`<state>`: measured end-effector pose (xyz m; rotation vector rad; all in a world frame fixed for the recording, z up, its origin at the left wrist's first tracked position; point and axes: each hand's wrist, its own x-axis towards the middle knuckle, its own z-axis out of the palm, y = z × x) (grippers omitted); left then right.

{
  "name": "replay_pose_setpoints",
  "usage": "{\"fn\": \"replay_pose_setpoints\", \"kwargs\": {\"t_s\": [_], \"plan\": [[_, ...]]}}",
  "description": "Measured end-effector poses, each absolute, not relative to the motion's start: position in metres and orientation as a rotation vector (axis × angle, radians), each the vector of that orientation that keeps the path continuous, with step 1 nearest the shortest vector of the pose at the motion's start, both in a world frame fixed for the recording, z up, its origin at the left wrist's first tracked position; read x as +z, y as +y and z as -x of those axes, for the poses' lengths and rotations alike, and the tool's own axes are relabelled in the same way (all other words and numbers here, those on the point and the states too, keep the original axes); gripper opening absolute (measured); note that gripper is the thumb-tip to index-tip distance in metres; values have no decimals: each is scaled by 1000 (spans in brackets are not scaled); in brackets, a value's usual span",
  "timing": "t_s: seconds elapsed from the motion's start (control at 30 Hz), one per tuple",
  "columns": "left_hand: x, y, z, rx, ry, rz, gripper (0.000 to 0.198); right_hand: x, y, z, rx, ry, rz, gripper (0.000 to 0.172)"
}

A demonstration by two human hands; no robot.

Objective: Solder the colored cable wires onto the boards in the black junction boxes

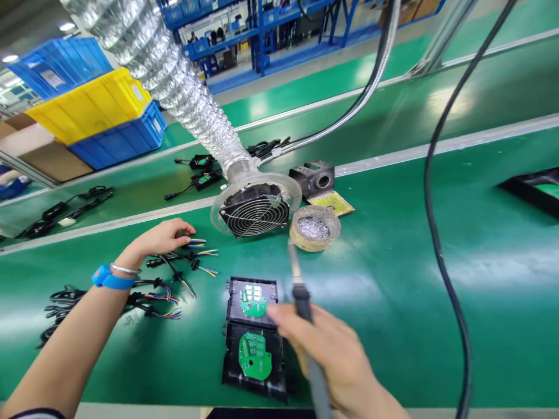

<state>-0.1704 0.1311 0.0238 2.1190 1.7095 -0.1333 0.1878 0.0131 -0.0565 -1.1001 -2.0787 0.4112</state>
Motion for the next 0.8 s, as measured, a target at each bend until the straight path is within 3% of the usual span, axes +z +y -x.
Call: {"fn": "replay_pose_setpoints", "kwargs": {"t_s": [0.1,0.27,0.47,0.8], "plan": [[51,107,165,-60,1795,-2160,33,-62,15,-160,453,-2192,679,23],[77,42,128,175,1758,-1899,31,-63,34,-172,654,-2331,668,27],[36,11,66,509,1347,-1286,32,-37,35,-168,726,-1990,763,27],[11,13,28,592,1208,-1128,31,-19,26,-141,921,-1532,906,20]]}}
